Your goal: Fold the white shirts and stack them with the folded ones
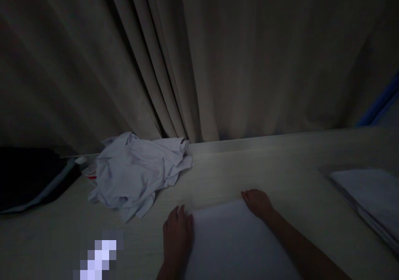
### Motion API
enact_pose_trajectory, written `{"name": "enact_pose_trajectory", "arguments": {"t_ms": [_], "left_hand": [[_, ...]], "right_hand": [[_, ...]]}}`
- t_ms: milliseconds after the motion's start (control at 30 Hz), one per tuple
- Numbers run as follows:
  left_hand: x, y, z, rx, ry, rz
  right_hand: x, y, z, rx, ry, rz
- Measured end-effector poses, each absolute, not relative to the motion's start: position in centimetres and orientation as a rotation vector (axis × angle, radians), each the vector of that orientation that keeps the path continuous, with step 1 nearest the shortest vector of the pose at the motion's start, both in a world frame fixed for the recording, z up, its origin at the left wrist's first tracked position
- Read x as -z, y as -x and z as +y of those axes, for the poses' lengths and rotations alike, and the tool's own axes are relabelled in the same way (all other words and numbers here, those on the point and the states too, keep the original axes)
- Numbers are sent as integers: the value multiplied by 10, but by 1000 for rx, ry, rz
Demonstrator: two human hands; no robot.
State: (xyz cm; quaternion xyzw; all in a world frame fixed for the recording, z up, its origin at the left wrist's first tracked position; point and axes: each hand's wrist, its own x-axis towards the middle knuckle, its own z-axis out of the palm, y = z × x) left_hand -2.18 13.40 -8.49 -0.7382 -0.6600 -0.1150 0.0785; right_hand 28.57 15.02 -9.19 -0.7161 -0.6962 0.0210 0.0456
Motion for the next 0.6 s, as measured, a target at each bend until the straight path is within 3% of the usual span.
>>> {"name": "enact_pose_trajectory", "arguments": {"t_ms": [133, 233, 433, 600], "left_hand": [[131, 16, 90, 362, 2462, -1507], [159, 25, 66, 307, 2443, -1446], [161, 27, 46, 237, 2502, -1396], [168, 12, 30, 232, 2530, -1433]], "right_hand": [[96, -290, 141, -56, 2168, -2111], [92, -291, 143, -33, 2179, -2068], [79, -285, 102, 83, 2136, -1946], [120, -265, 8, 60, 1952, -1952]]}}
